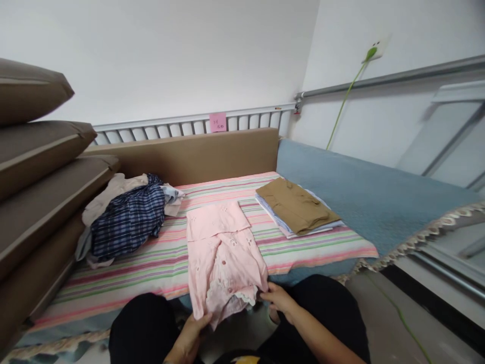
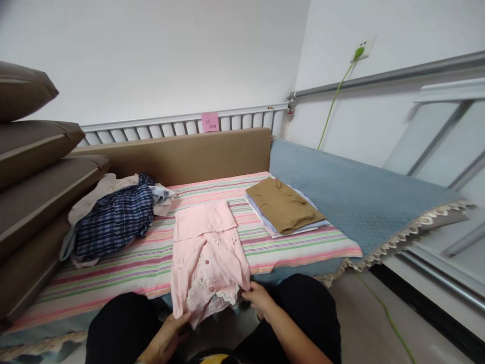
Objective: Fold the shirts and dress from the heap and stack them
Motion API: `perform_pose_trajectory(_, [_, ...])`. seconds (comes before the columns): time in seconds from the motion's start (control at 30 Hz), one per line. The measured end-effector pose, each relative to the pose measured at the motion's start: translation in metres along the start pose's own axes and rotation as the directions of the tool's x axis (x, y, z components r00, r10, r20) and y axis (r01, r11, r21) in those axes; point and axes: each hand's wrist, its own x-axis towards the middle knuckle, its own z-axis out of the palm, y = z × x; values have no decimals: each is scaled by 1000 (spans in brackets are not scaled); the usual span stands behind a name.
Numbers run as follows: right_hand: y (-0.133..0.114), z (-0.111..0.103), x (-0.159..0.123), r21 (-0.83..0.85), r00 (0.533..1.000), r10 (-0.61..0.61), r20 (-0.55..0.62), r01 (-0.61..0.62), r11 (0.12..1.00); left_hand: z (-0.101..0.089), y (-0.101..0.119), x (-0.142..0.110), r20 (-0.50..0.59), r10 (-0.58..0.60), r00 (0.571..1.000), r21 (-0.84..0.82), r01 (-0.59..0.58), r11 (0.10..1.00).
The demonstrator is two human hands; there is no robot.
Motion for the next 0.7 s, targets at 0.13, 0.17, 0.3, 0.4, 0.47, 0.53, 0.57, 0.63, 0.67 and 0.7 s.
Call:
perform_pose_trajectory(0.13, [-5, -2, -10, -27, 999, -34, -38, 33, 999, -1, -6, 3, -21, 2, 1000, -69, -3, 998])
perform_pose_trajectory(0.17, [-6, -2, -13, -19, 999, -43, -32, 42, 999, -1, -8, 3, -25, 10, 1000, -83, -12, 996])
perform_pose_trajectory(0.3, [-12, -7, -33, 34, 994, -104, 20, 103, 994, 1, -5, -5, -38, 60, 997, -97, -63, 993])
perform_pose_trajectory(0.4, [-24, -12, -51, 68, 983, -182, 41, 179, 982, 5, 8, -19, -19, 56, 998, -85, -57, 995])
perform_pose_trajectory(0.47, [-35, -15, -63, 103, 974, -223, 39, 218, 970, 9, 21, -30, 6, 49, 999, -98, -48, 994])
perform_pose_trajectory(0.53, [-46, -19, -75, 173, 966, -253, 58, 240, 955, 14, 35, -42, 35, 37, 999, -115, -33, 993])
perform_pose_trajectory(0.57, [-52, -21, -80, 217, 961, -264, 82, 241, 946, 16, 42, -47, 37, 26, 999, -116, -22, 993])
perform_pose_trajectory(0.63, [-61, -23, -91, 303, 951, -276, 138, 225, 926, 19, 52, -58, 30, 8, 1000, -109, -5, 994])
perform_pose_trajectory(0.67, [-65, -24, -96, 338, 947, -278, 163, 211, 917, 20, 56, -63, 28, 6, 1000, -105, -3, 994])
perform_pose_trajectory(0.7, [-69, -25, -101, 369, 943, -279, 181, 198, 908, 21, 60, -68, 25, 9, 1000, -106, -6, 994])
